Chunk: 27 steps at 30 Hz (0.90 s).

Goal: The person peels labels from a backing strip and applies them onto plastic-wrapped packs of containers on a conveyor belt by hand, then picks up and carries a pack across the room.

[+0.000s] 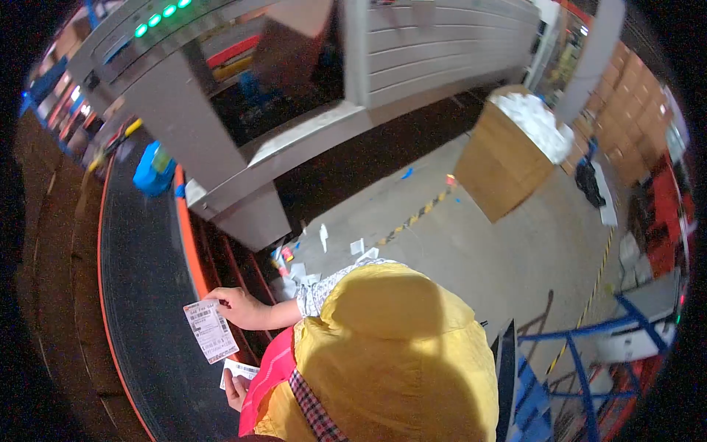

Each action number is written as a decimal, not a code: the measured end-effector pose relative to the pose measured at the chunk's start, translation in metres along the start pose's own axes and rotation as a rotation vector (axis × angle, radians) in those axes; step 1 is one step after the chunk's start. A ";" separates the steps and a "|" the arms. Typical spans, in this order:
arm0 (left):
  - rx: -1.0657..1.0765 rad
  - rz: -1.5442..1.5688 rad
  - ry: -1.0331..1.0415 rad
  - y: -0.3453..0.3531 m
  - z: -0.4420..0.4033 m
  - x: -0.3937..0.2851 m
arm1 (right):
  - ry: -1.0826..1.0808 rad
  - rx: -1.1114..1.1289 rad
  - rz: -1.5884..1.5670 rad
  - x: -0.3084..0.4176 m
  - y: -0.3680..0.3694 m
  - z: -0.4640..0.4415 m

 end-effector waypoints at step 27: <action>-0.589 0.253 -0.203 -0.043 0.047 -0.022 | 0.058 0.020 0.380 -0.088 0.055 -0.143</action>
Point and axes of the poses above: each hand's wrist, its own z-axis away from the middle knuckle, its own y-axis out of the palm, x = y × z, the point moved 7 cm from there along -z, towards the middle knuckle, and after that the axes turned 8 degrees about -x, right-handed, at the moved point
